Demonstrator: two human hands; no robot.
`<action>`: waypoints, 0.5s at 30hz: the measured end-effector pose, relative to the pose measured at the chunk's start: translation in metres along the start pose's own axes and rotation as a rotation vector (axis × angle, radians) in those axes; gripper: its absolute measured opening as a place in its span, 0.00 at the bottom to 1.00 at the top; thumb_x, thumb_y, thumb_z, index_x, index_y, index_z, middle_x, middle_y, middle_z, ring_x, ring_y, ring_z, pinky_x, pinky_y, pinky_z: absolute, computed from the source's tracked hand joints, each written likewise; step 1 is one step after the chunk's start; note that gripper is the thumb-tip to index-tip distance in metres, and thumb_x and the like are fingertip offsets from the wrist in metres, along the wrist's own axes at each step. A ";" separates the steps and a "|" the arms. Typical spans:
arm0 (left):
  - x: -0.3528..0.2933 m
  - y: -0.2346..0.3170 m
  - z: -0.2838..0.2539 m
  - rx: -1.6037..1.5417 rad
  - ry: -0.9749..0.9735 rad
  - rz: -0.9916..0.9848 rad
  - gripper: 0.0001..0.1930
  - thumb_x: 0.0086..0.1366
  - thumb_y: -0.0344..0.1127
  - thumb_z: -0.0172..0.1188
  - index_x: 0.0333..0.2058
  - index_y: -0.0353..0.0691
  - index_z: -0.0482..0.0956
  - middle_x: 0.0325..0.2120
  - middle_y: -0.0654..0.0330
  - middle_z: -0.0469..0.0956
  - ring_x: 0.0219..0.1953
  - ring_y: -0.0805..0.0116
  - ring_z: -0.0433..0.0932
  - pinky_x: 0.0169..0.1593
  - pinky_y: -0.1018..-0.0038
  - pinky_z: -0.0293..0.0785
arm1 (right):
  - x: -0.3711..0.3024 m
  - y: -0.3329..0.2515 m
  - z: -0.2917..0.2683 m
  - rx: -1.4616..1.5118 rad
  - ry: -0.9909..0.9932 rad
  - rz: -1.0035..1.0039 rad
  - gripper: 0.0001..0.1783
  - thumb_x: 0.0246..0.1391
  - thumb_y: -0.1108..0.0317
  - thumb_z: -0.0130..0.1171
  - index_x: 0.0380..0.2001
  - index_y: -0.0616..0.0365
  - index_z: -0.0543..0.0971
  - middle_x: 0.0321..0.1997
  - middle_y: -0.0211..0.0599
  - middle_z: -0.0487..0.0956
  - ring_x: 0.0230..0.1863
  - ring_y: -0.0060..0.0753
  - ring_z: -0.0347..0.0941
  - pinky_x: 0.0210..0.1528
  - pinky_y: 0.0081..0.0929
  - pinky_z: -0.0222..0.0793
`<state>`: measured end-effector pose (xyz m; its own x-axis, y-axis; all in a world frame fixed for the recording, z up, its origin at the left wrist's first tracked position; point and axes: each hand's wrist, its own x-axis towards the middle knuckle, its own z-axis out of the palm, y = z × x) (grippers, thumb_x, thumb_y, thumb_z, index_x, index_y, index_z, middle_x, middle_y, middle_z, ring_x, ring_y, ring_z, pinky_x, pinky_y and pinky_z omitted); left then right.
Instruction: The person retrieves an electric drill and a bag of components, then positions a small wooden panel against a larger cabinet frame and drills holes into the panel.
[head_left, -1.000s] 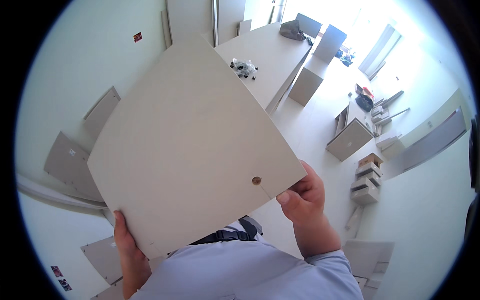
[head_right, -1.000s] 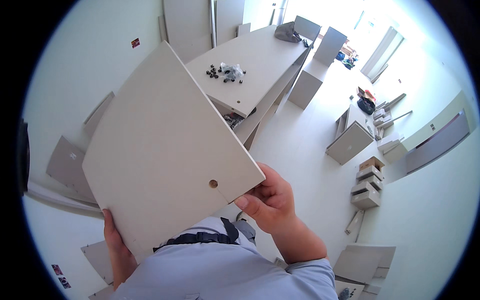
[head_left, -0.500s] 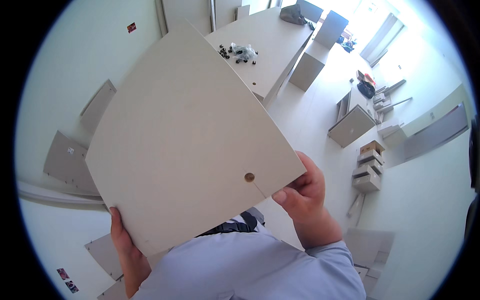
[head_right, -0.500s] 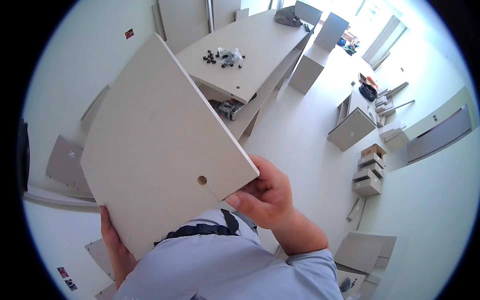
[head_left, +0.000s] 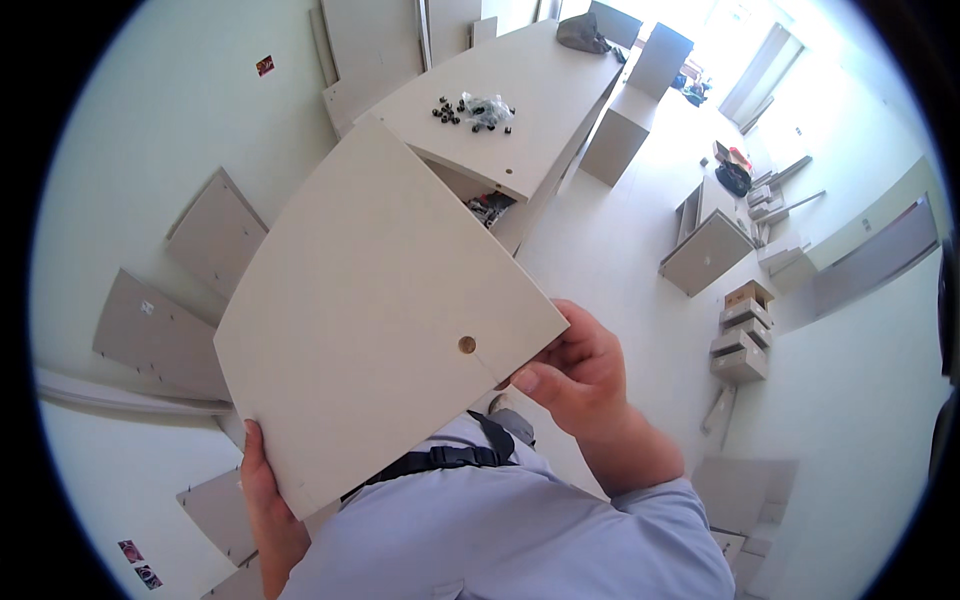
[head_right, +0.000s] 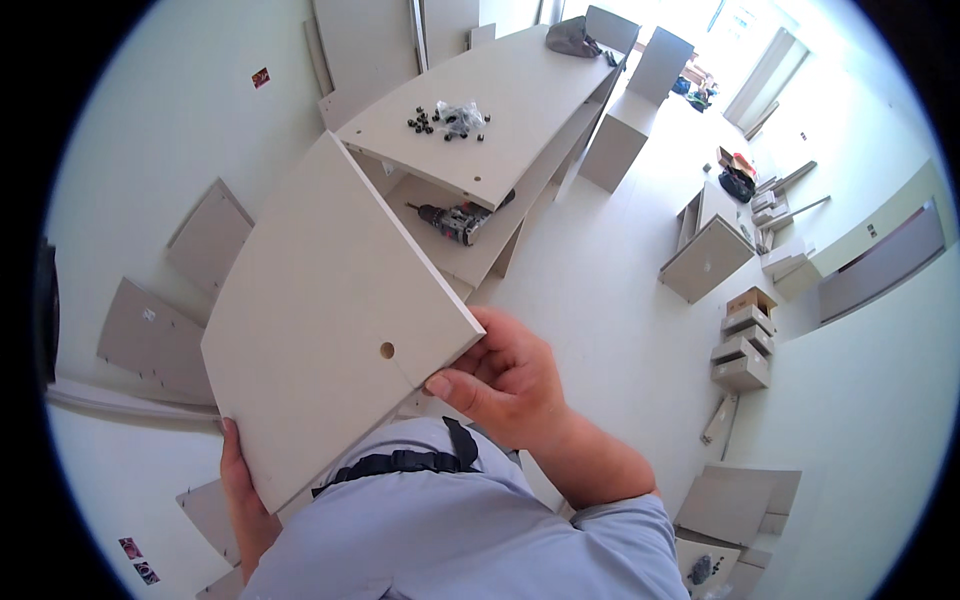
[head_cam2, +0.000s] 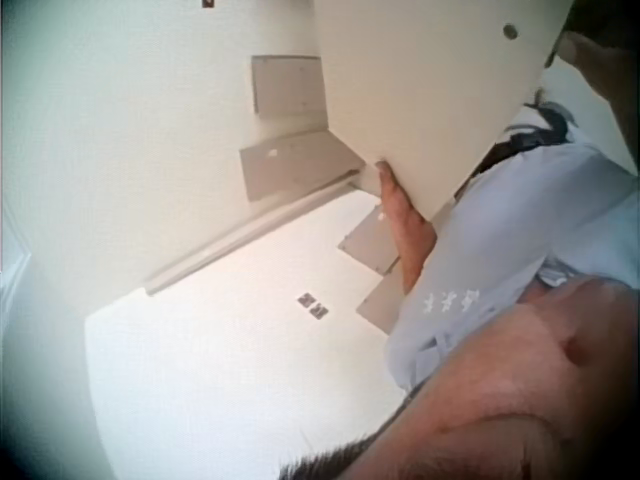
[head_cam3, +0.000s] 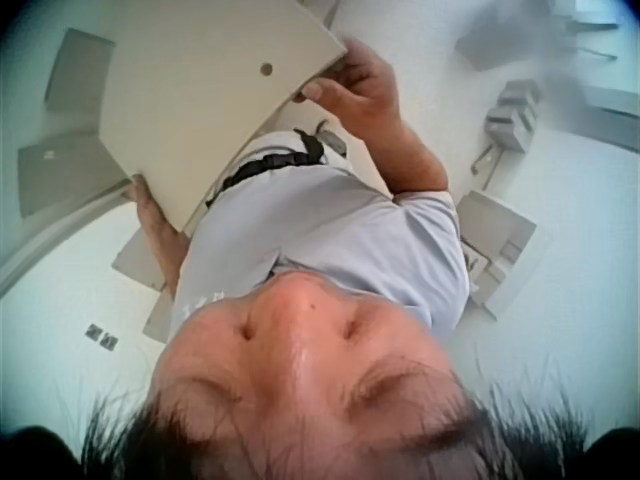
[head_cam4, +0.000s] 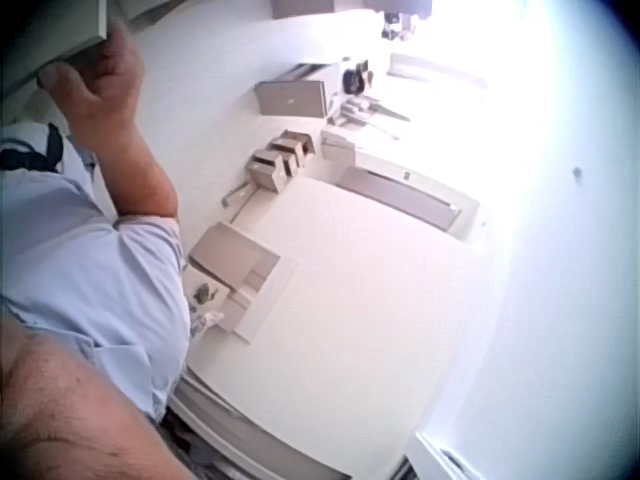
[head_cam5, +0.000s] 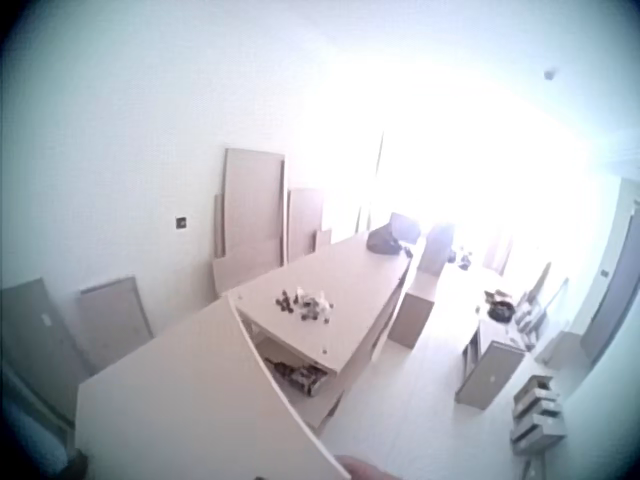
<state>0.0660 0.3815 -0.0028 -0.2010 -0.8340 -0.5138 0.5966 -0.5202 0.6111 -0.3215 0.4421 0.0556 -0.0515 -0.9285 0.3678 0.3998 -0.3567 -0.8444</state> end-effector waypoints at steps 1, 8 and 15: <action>0.000 -0.002 -0.001 0.011 -0.001 0.012 0.35 0.81 0.61 0.45 0.73 0.40 0.61 0.67 0.49 0.71 0.66 0.50 0.76 0.64 0.52 0.79 | 0.000 0.001 -0.001 0.002 -0.006 0.005 0.30 0.65 0.81 0.64 0.68 0.71 0.67 0.59 0.44 0.81 0.60 0.31 0.79 0.64 0.32 0.77; 0.001 -0.017 -0.011 0.000 -0.010 0.059 0.35 0.81 0.60 0.43 0.73 0.39 0.61 0.68 0.49 0.71 0.66 0.50 0.75 0.65 0.53 0.77 | 0.012 0.017 -0.014 0.005 -0.027 0.133 0.31 0.67 0.75 0.65 0.69 0.69 0.67 0.58 0.41 0.81 0.56 0.28 0.80 0.58 0.30 0.79; 0.008 -0.040 -0.005 -0.048 0.080 0.171 0.34 0.81 0.58 0.45 0.72 0.37 0.62 0.68 0.49 0.71 0.67 0.51 0.74 0.68 0.55 0.74 | 0.063 0.025 -0.069 -0.223 -0.141 0.319 0.25 0.65 0.73 0.68 0.63 0.66 0.76 0.49 0.33 0.85 0.47 0.21 0.80 0.52 0.24 0.78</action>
<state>0.0440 0.3966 -0.0341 -0.0325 -0.8911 -0.4526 0.6537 -0.3615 0.6648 -0.3782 0.3672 0.0303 0.1748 -0.9784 0.1103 0.1662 -0.0811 -0.9828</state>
